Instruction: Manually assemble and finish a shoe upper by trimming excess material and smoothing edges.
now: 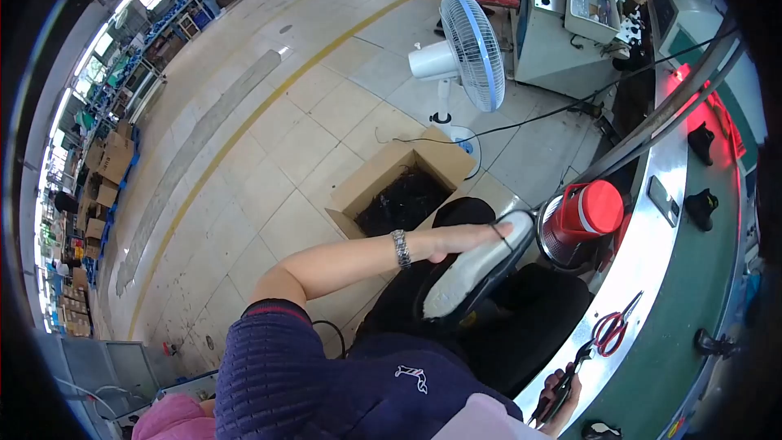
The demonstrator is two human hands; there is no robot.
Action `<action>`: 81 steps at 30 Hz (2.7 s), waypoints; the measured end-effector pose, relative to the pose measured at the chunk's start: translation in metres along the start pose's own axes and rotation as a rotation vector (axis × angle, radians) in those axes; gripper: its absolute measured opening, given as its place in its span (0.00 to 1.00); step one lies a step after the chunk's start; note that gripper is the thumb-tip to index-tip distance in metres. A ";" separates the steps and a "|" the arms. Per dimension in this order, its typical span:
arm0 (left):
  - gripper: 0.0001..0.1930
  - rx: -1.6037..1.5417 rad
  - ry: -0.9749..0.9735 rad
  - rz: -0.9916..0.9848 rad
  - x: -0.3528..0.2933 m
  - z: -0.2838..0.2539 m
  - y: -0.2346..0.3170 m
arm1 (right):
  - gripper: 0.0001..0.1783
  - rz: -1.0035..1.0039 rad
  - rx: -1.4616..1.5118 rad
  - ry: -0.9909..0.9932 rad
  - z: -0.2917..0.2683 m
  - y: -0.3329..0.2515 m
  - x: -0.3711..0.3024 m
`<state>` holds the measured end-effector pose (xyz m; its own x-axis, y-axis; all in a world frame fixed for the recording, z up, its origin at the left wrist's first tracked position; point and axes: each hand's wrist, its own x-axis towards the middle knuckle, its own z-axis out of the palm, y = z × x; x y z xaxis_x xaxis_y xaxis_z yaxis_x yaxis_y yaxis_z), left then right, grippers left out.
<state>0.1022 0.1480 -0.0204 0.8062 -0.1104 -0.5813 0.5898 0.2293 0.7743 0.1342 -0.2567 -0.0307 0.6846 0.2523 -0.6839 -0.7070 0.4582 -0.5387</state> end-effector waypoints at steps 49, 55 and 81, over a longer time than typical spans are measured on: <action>0.17 0.050 0.486 0.529 0.053 0.042 -0.025 | 0.33 -0.002 -1.526 -0.472 0.201 0.007 0.052; 0.18 0.017 0.455 0.560 0.056 0.037 -0.032 | 0.31 -0.192 -1.503 -0.513 0.191 0.014 0.050; 0.17 -0.070 0.450 0.539 0.056 0.023 -0.036 | 0.38 -0.853 -2.145 -0.409 0.245 0.004 0.040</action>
<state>0.1278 0.1114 -0.0750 0.8780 0.4434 -0.1800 0.0973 0.2029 0.9743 0.2023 -0.0366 0.0604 0.6101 0.7758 -0.1609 0.7240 -0.6284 -0.2845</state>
